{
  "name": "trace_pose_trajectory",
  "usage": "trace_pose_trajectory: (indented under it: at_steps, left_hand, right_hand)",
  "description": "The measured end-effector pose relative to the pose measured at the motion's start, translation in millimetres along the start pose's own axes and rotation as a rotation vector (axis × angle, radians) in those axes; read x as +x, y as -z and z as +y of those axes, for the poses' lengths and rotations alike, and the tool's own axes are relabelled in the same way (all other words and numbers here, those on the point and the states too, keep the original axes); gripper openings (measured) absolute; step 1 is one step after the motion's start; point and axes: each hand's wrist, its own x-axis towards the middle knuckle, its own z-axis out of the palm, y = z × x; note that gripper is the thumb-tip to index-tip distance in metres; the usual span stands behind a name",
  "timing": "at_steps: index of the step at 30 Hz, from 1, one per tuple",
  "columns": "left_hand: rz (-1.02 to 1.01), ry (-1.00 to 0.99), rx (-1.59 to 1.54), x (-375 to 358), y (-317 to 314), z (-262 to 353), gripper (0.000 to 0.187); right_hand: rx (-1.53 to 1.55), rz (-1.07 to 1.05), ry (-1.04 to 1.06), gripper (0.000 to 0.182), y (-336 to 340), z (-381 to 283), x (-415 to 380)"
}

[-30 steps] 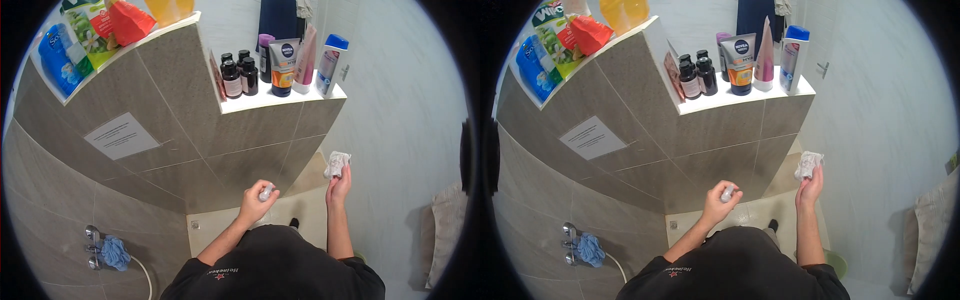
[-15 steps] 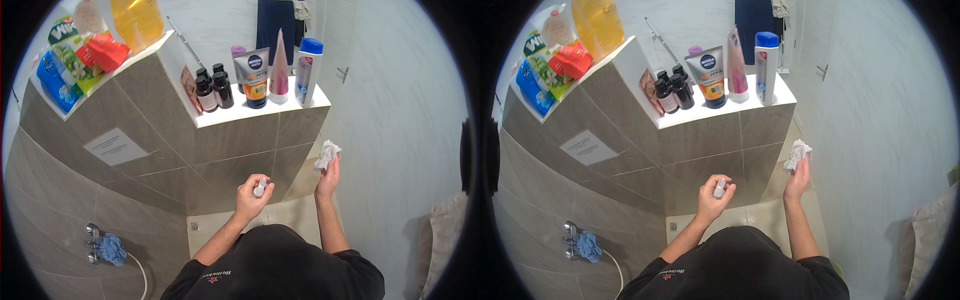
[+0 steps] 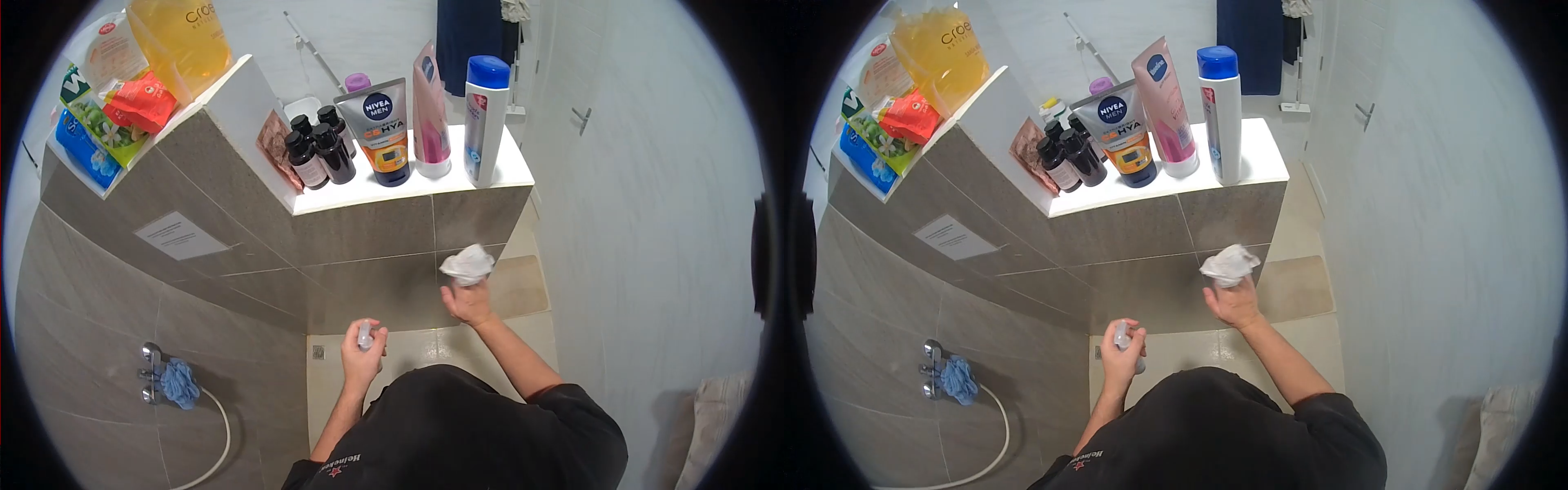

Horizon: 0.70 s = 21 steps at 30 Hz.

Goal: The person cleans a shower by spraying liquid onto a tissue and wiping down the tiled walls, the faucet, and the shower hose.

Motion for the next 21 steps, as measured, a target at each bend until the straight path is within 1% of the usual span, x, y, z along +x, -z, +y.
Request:
trace_pose_trajectory:
  at_steps: [2,6,7,9,10,12,13,15,16,18,19,20,21]
  left_hand:
    - [0.056,0.014,-0.022,-7,1,0,0.017]
    - [0.141,0.035,-0.065,-17,-2,-2,0.017]
    - [0.151,0.041,-0.068,-19,-3,-2,0.017]
    - [0.155,0.055,-0.031,-22,-6,-4,0.016]
    - [0.164,0.067,-0.032,-25,-9,-4,0.016]
    - [0.141,0.067,-0.031,-23,-14,-3,0.016]
    - [0.14,0.069,-0.03,-23,-17,-3,0.016]
    - [0.11,0.058,-0.051,-20,-24,-3,0.016]
    - [0.106,0.055,-0.055,-18,-28,-2,0.016]
    - [0.106,0.042,-0.06,-18,-36,2,0.016]
    - [0.101,0.042,-0.062,-19,-39,3,0.016]
    - [0.078,0.041,-0.049,-19,-41,4,0.016]
    - [0.058,0.038,-0.038,-18,-44,5,0.016]
  right_hand:
    - [-0.056,-0.098,0.144,0.045,-16,7,-1]
    - [-0.113,-0.141,0.198,0.045,-37,36,-12]
    - [-0.107,-0.149,0.205,0.045,-30,36,-2]
    - [-0.229,-0.008,0.24,0.045,-12,40,34]
    - [-0.338,0.115,0.252,0.047,-4,39,53]
    - [-0.297,0.215,0.239,0.048,25,26,92]
    - [-0.298,0.214,0.237,0.048,29,23,98]
    - [-0.187,0.266,0.215,0.046,34,22,105]
    - [-0.193,0.269,0.215,0.046,35,22,104]
    - [-0.266,0.183,0.165,0.045,34,20,92]
    - [-0.221,0.151,0.124,0.044,24,23,79]
    - [-0.227,0.155,0.124,0.044,13,29,63]
    - [-0.273,0.105,0.174,0.044,5,37,47]
